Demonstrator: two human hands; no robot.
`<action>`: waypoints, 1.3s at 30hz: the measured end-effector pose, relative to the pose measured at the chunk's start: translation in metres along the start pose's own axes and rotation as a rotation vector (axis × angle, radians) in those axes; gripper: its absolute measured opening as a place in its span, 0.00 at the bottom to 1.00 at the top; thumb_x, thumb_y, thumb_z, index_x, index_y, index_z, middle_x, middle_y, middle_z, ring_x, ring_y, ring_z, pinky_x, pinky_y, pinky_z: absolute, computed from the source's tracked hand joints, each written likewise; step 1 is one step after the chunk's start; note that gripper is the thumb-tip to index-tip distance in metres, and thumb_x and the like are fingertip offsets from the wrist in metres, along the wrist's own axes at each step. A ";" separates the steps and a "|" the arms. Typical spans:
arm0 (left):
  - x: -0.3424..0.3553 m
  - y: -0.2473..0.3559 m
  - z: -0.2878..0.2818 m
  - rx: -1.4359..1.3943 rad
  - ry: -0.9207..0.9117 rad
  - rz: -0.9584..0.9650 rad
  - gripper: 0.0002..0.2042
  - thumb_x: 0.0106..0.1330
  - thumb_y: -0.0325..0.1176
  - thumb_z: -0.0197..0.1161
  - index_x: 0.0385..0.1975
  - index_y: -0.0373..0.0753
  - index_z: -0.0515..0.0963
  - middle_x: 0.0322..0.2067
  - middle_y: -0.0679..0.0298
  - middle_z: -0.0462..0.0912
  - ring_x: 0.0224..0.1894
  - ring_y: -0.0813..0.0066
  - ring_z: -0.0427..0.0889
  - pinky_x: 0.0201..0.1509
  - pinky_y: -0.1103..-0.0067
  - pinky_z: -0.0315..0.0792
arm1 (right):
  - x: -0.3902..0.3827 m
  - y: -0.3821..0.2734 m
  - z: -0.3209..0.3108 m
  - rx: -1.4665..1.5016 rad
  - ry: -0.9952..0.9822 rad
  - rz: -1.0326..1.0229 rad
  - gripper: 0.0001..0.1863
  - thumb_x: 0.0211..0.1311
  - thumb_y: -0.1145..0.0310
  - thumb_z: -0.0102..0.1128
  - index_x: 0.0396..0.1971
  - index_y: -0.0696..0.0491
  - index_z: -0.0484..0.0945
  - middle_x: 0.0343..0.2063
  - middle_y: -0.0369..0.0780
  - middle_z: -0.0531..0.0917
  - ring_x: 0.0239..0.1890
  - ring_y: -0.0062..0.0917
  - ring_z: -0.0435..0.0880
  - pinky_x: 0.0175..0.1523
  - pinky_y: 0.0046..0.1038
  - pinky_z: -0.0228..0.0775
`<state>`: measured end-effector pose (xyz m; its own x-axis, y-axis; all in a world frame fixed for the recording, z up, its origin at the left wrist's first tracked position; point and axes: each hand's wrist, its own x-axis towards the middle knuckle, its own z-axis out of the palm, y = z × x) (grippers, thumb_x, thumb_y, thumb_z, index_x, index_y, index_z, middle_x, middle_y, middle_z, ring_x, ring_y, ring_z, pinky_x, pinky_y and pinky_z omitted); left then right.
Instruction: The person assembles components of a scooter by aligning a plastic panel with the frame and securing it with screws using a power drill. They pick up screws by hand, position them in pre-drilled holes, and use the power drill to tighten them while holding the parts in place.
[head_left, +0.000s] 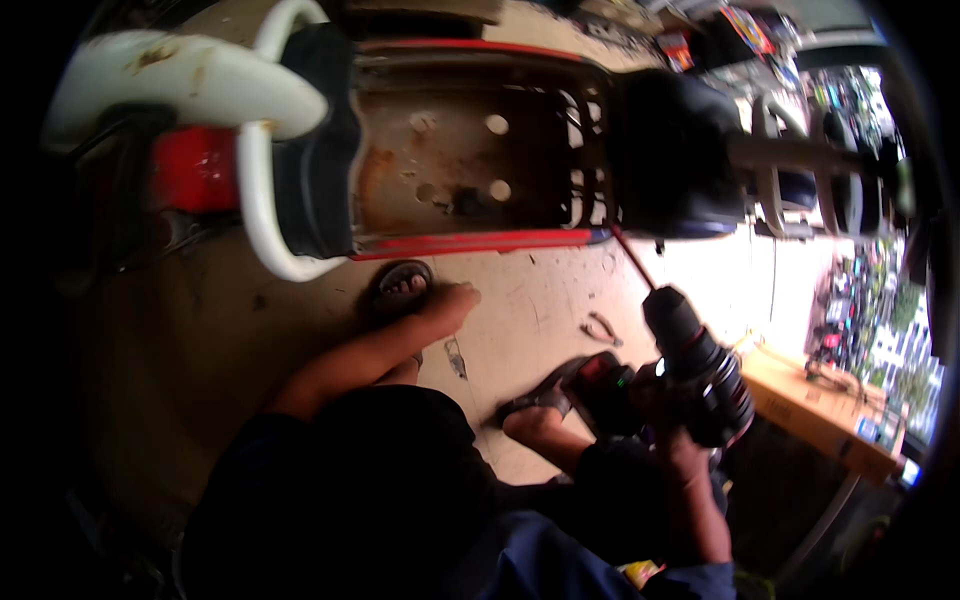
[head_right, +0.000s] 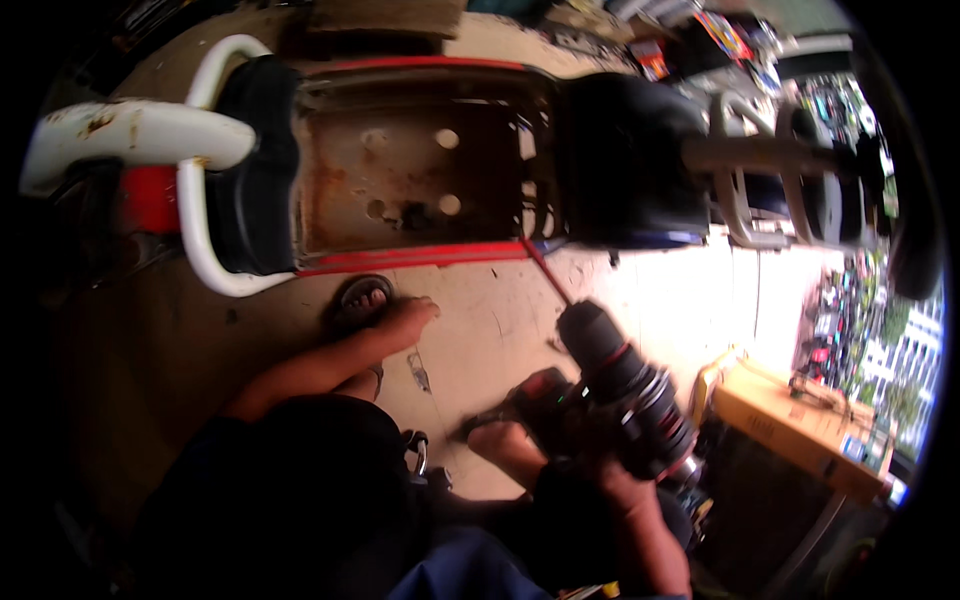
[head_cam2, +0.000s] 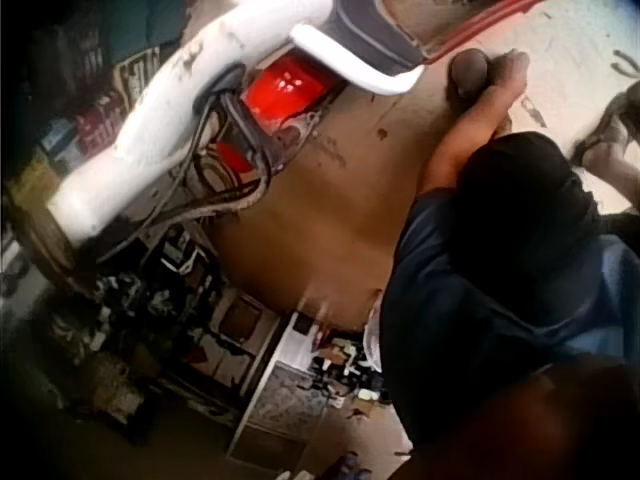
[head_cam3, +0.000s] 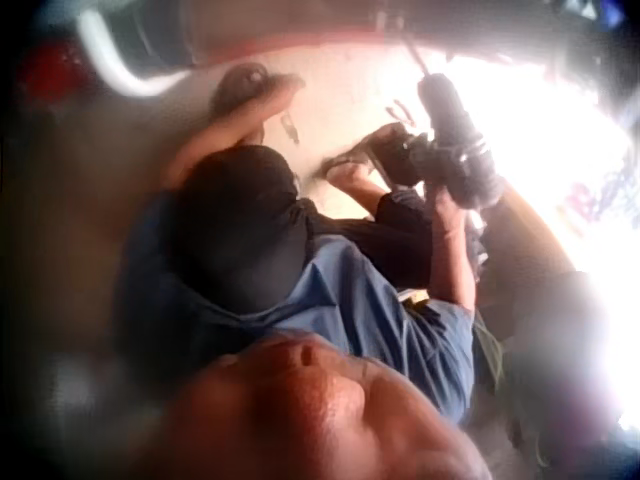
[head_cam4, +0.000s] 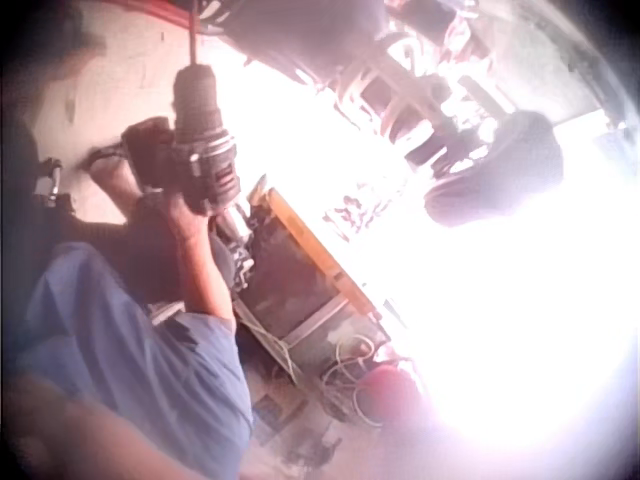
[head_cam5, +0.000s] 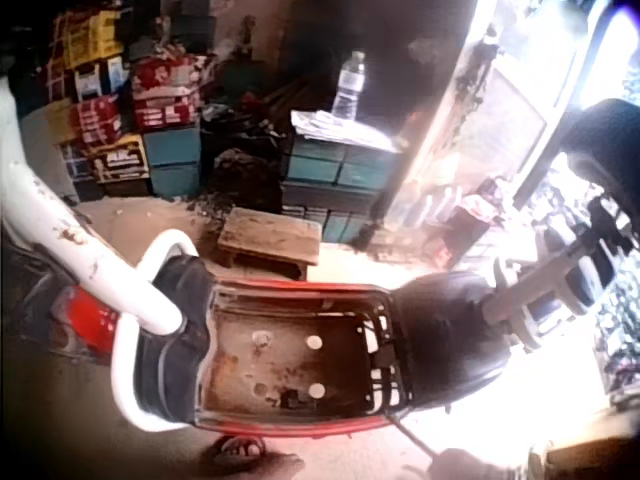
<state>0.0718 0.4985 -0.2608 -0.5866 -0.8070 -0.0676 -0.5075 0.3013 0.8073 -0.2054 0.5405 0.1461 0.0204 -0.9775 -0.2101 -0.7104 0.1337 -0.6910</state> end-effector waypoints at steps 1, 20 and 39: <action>-0.001 -0.001 0.000 -0.079 0.063 0.007 0.06 0.60 0.23 0.58 0.34 0.38 0.80 0.37 0.48 0.82 0.42 0.46 0.84 0.46 0.59 0.77 | -0.002 0.000 -0.011 0.188 0.036 0.133 0.10 0.62 0.71 0.68 0.42 0.56 0.83 0.32 0.35 0.83 0.30 0.20 0.81 0.38 0.24 0.76; 0.024 0.137 -0.126 -0.565 -0.409 -0.714 0.06 0.71 0.26 0.64 0.40 0.28 0.83 0.30 0.56 0.88 0.29 0.70 0.89 0.34 0.77 0.84 | -0.167 0.233 -0.047 0.139 0.998 0.235 0.11 0.59 0.77 0.73 0.41 0.55 0.82 0.35 0.34 0.85 0.37 0.20 0.83 0.43 0.29 0.77; 0.129 0.348 -0.211 -0.431 -0.528 -0.567 0.14 0.73 0.33 0.66 0.50 0.29 0.80 0.37 0.54 0.88 0.34 0.69 0.90 0.34 0.79 0.85 | -0.203 0.238 0.073 0.629 0.818 0.682 0.14 0.59 0.71 0.74 0.41 0.61 0.83 0.29 0.39 0.87 0.32 0.17 0.80 0.38 0.29 0.76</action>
<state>-0.0471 0.3922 0.1356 -0.5881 -0.4051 -0.7000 -0.5908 -0.3760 0.7139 -0.3274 0.7827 -0.0263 -0.8273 -0.4617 -0.3199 0.0626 0.4903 -0.8693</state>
